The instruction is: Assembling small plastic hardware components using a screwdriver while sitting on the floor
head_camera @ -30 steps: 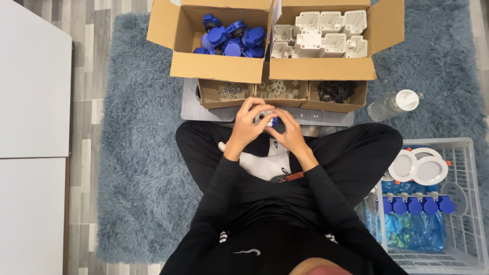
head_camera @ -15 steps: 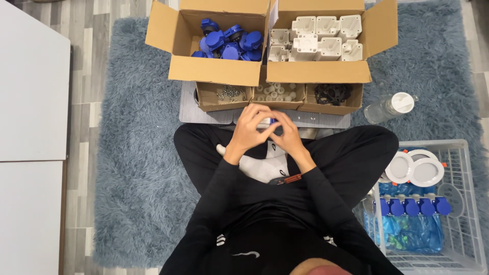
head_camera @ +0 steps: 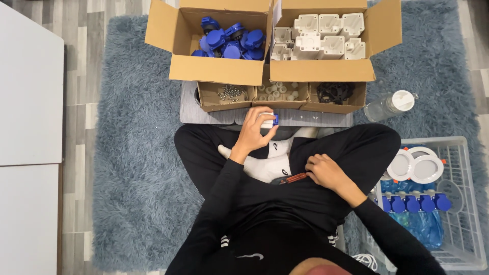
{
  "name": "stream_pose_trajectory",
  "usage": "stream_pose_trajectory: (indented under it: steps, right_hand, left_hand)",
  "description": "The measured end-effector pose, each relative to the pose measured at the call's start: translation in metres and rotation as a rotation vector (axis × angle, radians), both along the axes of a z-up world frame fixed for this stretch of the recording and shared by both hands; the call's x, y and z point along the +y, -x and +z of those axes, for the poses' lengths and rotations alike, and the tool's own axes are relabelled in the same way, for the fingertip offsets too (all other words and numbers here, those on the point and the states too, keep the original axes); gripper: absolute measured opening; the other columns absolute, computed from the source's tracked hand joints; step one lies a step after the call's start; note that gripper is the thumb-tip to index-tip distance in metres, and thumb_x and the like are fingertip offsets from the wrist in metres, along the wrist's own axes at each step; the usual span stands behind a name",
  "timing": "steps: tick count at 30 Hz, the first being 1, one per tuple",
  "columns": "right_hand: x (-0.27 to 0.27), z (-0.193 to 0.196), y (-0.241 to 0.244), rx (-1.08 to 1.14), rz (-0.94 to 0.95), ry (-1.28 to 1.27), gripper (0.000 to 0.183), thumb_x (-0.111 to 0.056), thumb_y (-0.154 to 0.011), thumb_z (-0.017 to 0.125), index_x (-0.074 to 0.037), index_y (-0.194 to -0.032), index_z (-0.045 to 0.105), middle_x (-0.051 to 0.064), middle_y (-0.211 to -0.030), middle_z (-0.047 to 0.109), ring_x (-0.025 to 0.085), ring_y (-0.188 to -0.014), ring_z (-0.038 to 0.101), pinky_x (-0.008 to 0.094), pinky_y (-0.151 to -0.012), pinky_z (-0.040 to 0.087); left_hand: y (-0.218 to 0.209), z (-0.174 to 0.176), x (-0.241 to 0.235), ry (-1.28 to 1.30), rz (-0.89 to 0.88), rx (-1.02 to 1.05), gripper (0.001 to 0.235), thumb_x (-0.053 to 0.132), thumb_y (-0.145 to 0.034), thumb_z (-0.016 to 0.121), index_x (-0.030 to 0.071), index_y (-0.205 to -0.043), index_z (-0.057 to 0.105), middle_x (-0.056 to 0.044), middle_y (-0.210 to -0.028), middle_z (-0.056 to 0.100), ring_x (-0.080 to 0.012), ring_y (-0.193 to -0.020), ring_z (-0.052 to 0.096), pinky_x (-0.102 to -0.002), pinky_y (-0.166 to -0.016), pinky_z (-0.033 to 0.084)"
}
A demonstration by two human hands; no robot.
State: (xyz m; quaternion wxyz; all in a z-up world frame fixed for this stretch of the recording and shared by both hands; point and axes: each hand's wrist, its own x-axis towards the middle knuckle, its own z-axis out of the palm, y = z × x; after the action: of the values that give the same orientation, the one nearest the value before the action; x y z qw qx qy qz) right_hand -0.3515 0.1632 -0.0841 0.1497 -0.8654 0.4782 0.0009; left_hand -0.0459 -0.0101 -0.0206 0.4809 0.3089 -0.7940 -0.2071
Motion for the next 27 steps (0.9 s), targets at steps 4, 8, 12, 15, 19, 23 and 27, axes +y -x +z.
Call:
stream_pose_trajectory:
  steps: [4, 8, 12, 15, 19, 23, 27]
  right_hand:
    - [0.020, -0.028, -0.007, 0.079, 0.097, 0.137, 0.019, -0.038, -0.093, 0.070, -0.022, -0.085, 0.075, -0.001, -0.089, 0.069, 0.023, -0.092, 0.059, 0.041, -0.087, 0.044]
    - [0.022, -0.053, -0.018, 0.066, 0.146, 0.186, 0.025, -0.045, -0.094, 0.072, -0.020, -0.091, 0.075, 0.000, -0.088, 0.069, 0.023, -0.088, 0.063, 0.038, -0.085, 0.046]
    - [0.020, -0.068, -0.039, 0.150, 0.240, 0.165, 0.044, -0.055, -0.073, 0.089, -0.020, -0.098, 0.082, 0.005, -0.102, 0.074, 0.025, -0.095, 0.064, 0.042, -0.090, 0.047]
    - [0.016, -0.077, -0.054, 0.150, 0.301, 0.141, 0.045, -0.055, -0.070, 0.091, -0.018, -0.093, 0.084, 0.006, -0.105, 0.074, 0.025, -0.097, 0.063, 0.043, -0.091, 0.046]
    - [0.021, -0.070, -0.053, 0.057, 0.285, 0.202, 0.041, -0.056, -0.092, 0.073, -0.015, -0.096, 0.078, 0.006, -0.095, 0.066, 0.026, -0.091, 0.062, 0.043, -0.086, 0.046]
    - [0.024, -0.054, -0.048, -0.041, 0.253, -0.038, 0.038, -0.037, -0.090, 0.076, -0.012, -0.119, 0.072, 0.013, -0.106, 0.073, 0.034, -0.096, 0.072, 0.045, -0.087, 0.054]
    - [0.021, -0.025, -0.047, -0.179, 0.139, -0.410, 0.037, -0.037, -0.099, 0.074, -0.008, -0.121, 0.075, 0.019, -0.110, 0.071, 0.048, -0.100, 0.074, 0.054, -0.092, 0.060]
  left_hand:
    - [-0.001, 0.001, 0.002, -0.007, -0.011, 0.012, 0.027, 0.024, -0.094, 0.085, 0.017, -0.116, 0.071, -0.006, -0.126, 0.068, -0.0343, -0.116, 0.066, -0.047, -0.099, 0.053]
    - [-0.001, -0.003, 0.000, 0.009, -0.007, 0.013, 0.027, 0.025, -0.094, 0.085, 0.017, -0.115, 0.071, -0.006, -0.126, 0.067, -0.0345, -0.116, 0.066, -0.046, -0.099, 0.053]
    - [0.001, -0.006, 0.002, 0.002, -0.011, 0.014, 0.027, 0.025, -0.095, 0.084, 0.017, -0.116, 0.070, -0.006, -0.126, 0.066, -0.0342, -0.116, 0.064, -0.048, -0.100, 0.052]
    - [-0.001, 0.001, 0.004, 0.000, -0.021, 0.009, 0.027, 0.024, -0.096, 0.085, 0.016, -0.117, 0.070, -0.007, -0.126, 0.065, -0.0343, -0.117, 0.064, -0.048, -0.101, 0.052]
    - [-0.001, -0.002, 0.005, 0.003, -0.020, 0.017, 0.028, 0.026, -0.095, 0.085, 0.016, -0.117, 0.070, -0.006, -0.127, 0.066, -0.0345, -0.117, 0.064, -0.048, -0.101, 0.052]
    - [-0.002, 0.001, 0.004, -0.004, -0.029, 0.018, 0.028, 0.025, -0.096, 0.085, 0.016, -0.117, 0.070, -0.007, -0.127, 0.065, -0.0356, -0.117, 0.064, -0.050, -0.102, 0.052]
    - [-0.002, -0.002, 0.004, 0.010, -0.037, 0.021, 0.028, 0.026, -0.096, 0.085, 0.016, -0.117, 0.071, -0.007, -0.127, 0.066, -0.0357, -0.116, 0.065, -0.049, -0.102, 0.053]
